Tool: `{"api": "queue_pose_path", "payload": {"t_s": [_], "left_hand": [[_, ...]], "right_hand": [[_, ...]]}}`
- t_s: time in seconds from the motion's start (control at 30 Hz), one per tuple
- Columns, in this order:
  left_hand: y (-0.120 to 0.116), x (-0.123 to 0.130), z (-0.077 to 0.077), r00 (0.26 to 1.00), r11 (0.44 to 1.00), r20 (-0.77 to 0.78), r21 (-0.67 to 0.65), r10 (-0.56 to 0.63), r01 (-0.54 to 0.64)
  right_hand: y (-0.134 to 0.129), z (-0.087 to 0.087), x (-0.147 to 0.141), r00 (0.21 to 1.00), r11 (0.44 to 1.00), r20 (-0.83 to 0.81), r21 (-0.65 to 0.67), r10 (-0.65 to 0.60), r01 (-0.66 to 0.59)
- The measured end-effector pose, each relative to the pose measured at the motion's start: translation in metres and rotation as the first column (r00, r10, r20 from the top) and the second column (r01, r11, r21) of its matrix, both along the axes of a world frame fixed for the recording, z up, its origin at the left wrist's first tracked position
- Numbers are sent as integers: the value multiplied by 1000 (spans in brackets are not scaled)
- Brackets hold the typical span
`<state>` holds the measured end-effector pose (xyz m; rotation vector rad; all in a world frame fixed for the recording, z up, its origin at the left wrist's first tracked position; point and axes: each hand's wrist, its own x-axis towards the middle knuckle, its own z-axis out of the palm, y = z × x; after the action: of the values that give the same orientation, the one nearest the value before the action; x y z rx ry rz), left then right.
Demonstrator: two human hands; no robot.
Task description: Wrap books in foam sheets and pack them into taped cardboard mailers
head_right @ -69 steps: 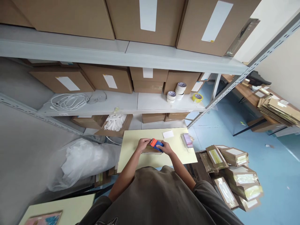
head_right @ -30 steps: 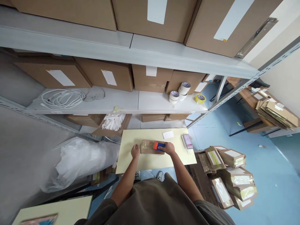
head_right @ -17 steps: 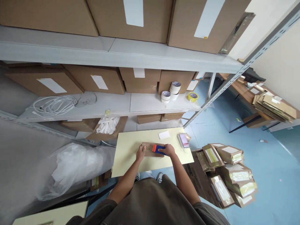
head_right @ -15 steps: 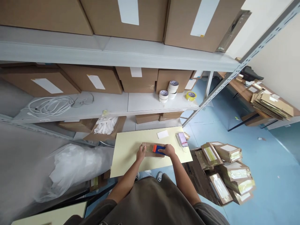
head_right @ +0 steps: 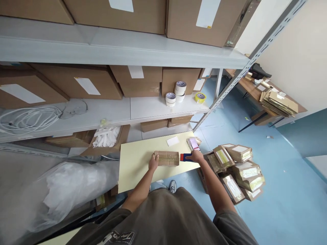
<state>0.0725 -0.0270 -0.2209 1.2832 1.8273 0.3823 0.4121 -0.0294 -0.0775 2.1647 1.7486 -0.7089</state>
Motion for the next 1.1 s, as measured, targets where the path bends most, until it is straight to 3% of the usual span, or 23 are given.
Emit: {"api": "queue_pose_path", "payload": {"t_s": [0.1, 0.2, 0.37, 0.5, 0.67, 0.83, 0.93, 1.1], "left_hand": [[2, -7, -3, 999, 1000, 33, 2, -3, 3], [5, -21, -8, 995, 1000, 97, 11, 11, -12], [12, -58, -16, 977, 997, 198, -19, 74, -71], [18, -102, -17, 975, 988, 163, -50, 151, -144], [24, -147, 4, 956, 966, 152, 29, 250, -257], [24, -147, 38, 915, 983, 389, 93, 109, -156], [22, -139, 49, 914, 988, 392, 61, 108, -142], [24, -135, 54, 964, 991, 245, 57, 106, -124]], "right_hand": [[-10, 6, 22, 999, 999, 16, -5, -46, 46], [-17, 9, 13, 999, 999, 19, -11, -51, 51], [-15, 15, -48, 999, 999, -30, 36, -40, 41], [-7, 26, -114, 992, 995, -120, 84, -44, 55], [9, 34, -209, 989, 995, -141, 86, -46, 58], [31, 41, -288, 994, 995, -95, 85, 52, -44], [45, 49, -304, 993, 994, -69, 61, 92, -88], [48, 53, -293, 991, 997, -114, 33, 68, -64]]}}
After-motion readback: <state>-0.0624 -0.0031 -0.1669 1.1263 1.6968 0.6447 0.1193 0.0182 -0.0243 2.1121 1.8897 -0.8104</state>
